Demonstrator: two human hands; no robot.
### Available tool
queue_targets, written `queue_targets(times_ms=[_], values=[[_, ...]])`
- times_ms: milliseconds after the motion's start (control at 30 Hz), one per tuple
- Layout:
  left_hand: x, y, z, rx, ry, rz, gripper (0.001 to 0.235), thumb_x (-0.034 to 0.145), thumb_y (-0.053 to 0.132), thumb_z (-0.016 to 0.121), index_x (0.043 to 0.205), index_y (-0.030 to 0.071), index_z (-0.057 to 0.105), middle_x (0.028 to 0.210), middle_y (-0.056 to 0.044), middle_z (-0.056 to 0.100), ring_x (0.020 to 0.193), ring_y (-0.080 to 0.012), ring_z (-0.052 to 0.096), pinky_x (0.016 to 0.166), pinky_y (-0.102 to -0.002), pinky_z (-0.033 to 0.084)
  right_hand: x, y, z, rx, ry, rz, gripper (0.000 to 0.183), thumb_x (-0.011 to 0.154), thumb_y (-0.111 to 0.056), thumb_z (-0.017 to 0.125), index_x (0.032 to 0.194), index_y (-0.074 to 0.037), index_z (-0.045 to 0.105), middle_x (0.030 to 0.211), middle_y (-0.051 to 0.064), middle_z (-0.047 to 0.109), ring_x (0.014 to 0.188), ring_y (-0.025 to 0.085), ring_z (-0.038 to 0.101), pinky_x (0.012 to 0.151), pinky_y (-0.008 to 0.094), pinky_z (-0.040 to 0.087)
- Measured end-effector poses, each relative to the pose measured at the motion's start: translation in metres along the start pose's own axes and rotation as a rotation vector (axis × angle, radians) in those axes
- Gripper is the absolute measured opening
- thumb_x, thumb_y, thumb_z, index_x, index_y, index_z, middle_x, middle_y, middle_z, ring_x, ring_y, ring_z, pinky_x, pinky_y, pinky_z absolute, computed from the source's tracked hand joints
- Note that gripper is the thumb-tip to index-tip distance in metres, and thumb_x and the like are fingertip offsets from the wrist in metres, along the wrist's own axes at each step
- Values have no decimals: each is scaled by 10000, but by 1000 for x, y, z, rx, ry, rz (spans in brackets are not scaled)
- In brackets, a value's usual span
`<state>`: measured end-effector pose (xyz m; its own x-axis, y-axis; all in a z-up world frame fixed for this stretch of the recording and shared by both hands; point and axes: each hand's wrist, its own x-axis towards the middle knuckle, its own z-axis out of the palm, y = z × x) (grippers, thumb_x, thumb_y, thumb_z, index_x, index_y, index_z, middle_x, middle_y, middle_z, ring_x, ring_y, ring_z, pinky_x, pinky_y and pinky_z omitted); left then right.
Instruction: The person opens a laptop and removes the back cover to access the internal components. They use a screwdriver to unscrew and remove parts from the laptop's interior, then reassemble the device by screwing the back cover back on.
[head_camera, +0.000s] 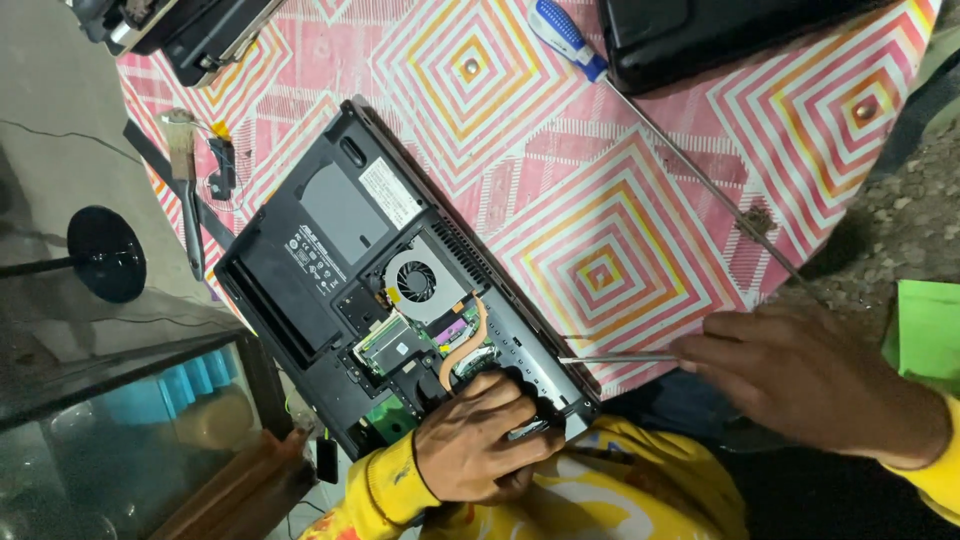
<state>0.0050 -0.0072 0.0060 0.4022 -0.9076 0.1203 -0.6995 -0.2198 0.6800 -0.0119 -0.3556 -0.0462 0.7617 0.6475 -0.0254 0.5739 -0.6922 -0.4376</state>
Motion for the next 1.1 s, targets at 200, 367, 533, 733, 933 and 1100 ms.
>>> queue_targets(times_ms=[200, 367, 533, 733, 933, 1100], values=[[-7, -3, 4, 25, 27, 46, 218, 935, 120, 552, 1116, 21, 623, 940, -164, 508, 808, -308, 474, 792, -496, 453, 10, -7, -20, 57, -132, 151, 166, 886, -388, 593, 1037, -361, 657, 857, -104, 667, 722, 208, 691, 631, 425, 521], [-5, -3, -4, 14, -56, 47, 148, 893, 53, 566, 1037, 63, 532, 921, -164, 503, 802, -304, 458, 794, -470, 435, 0, 1, -15, 302, -40, 254, 175, 880, -366, 617, 980, -276, 729, 853, -79, 735, 785, 169, 709, 681, 378, 514], [-15, 2, -18, 40, -68, 71, 86, 989, 44, 472, 985, 64, 556, 883, -138, 488, 763, -287, 443, 763, -436, 426, 38, -43, -26, 7, 218, 396, 376, 902, -237, 652, 1275, -190, 639, 987, -33, 662, 823, 184, 644, 687, 359, 521], [-43, 4, -17, 134, -155, 50, 130, 944, 100, 496, 1030, 86, 593, 936, -130, 525, 808, -297, 495, 850, -471, 457, 91, -45, -16, -135, 343, 291, 302, 917, -139, 685, 1213, -149, 629, 955, 45, 591, 848, 262, 633, 720, 391, 525], [-39, 24, -24, 232, 30, -72, 323, 1037, 303, 443, 1152, 68, 632, 985, -132, 604, 865, -308, 610, 868, -493, 522, 85, -20, -52, -221, 390, 275, 246, 906, -193, 764, 1139, -129, 717, 1082, 62, 675, 935, 260, 658, 804, 384, 530], [-30, 29, -27, 265, 312, -243, 396, 1043, 427, 450, 984, 92, 652, 890, -97, 617, 801, -279, 605, 755, -422, 493, 77, 23, -45, -305, 420, 435, 164, 996, -198, 773, 1118, -90, 766, 1053, 76, 715, 894, 255, 690, 708, 388, 534]])
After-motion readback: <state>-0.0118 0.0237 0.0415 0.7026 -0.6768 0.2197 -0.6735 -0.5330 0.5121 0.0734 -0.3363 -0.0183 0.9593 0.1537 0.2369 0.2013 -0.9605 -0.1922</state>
